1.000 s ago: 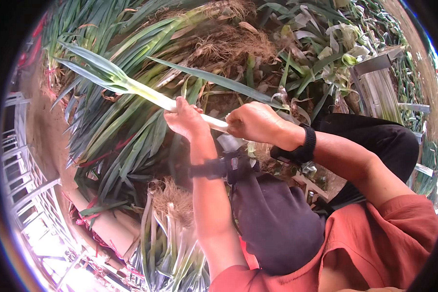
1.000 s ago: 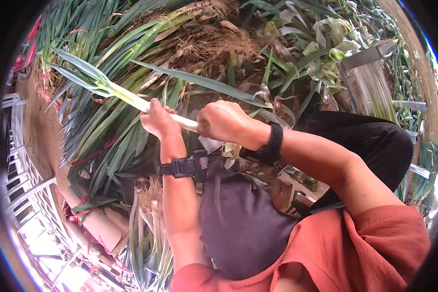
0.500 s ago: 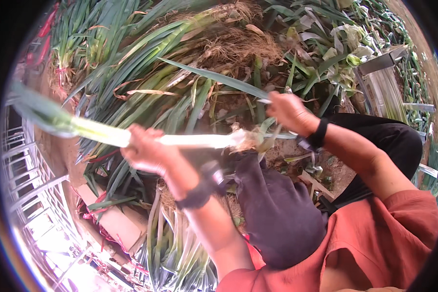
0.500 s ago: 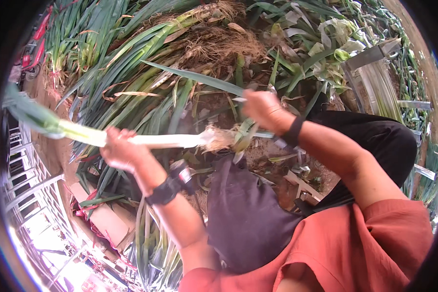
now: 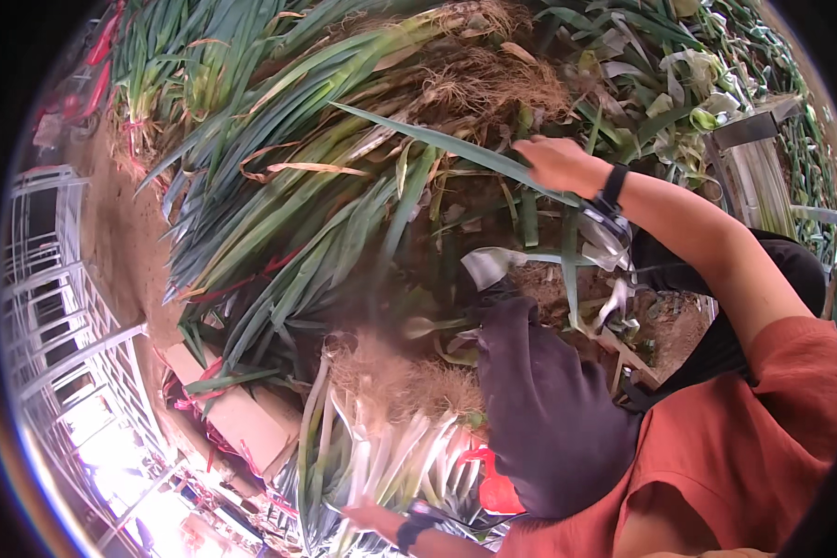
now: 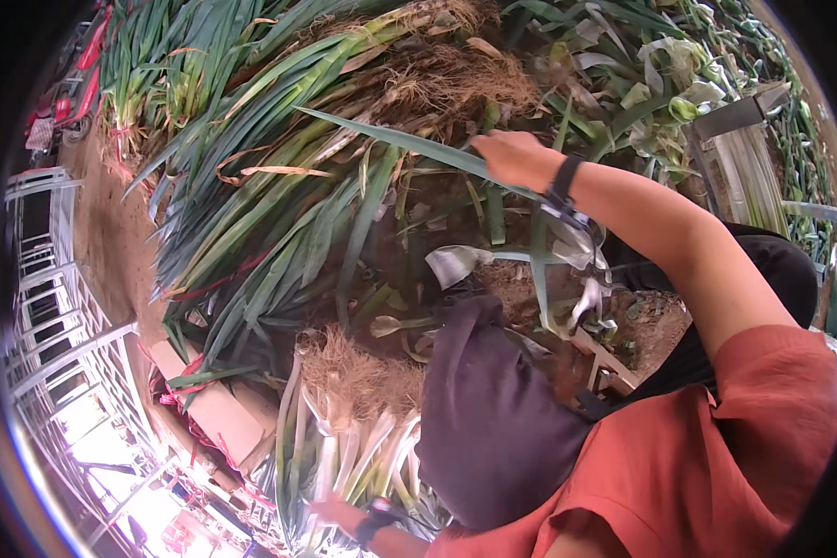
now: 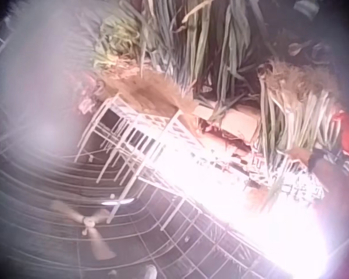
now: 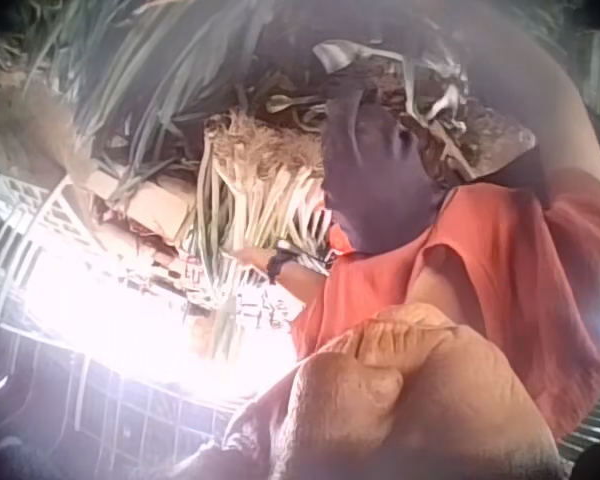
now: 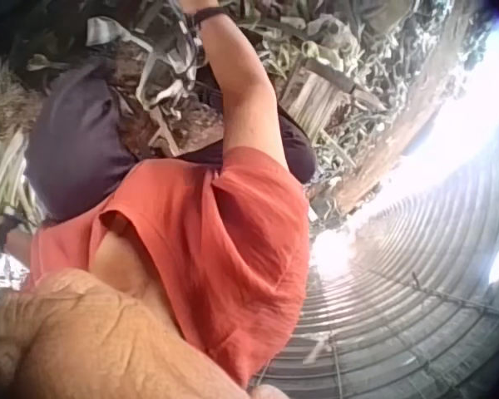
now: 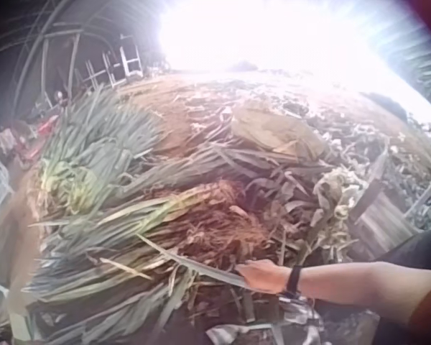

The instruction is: Cleaning, peeling, and trimming green onions for bundling.

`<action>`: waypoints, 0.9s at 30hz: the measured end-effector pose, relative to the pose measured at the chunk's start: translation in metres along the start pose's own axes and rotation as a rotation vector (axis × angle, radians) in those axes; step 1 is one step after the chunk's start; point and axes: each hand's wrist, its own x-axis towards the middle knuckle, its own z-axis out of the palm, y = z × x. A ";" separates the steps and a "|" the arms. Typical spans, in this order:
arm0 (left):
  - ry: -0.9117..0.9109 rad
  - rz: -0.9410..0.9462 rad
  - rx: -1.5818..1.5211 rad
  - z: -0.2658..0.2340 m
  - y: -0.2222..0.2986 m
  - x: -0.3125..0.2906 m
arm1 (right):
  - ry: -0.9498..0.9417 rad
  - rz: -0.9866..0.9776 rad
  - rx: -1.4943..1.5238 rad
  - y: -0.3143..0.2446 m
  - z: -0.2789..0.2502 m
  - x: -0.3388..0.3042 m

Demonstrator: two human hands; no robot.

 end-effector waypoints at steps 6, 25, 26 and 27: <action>-0.181 0.106 0.116 0.023 0.008 -0.067 | 0.224 -0.430 0.006 -0.078 0.020 0.092; -0.517 1.028 -1.121 -0.193 0.273 -0.124 | -0.138 -0.701 0.137 -0.086 0.134 -0.053; -0.662 1.177 -1.162 -0.191 0.286 -0.128 | -0.198 -0.590 0.430 -0.085 0.131 -0.056; -0.791 1.134 -1.158 -0.196 0.293 -0.134 | -0.250 -0.471 0.714 -0.085 0.126 -0.052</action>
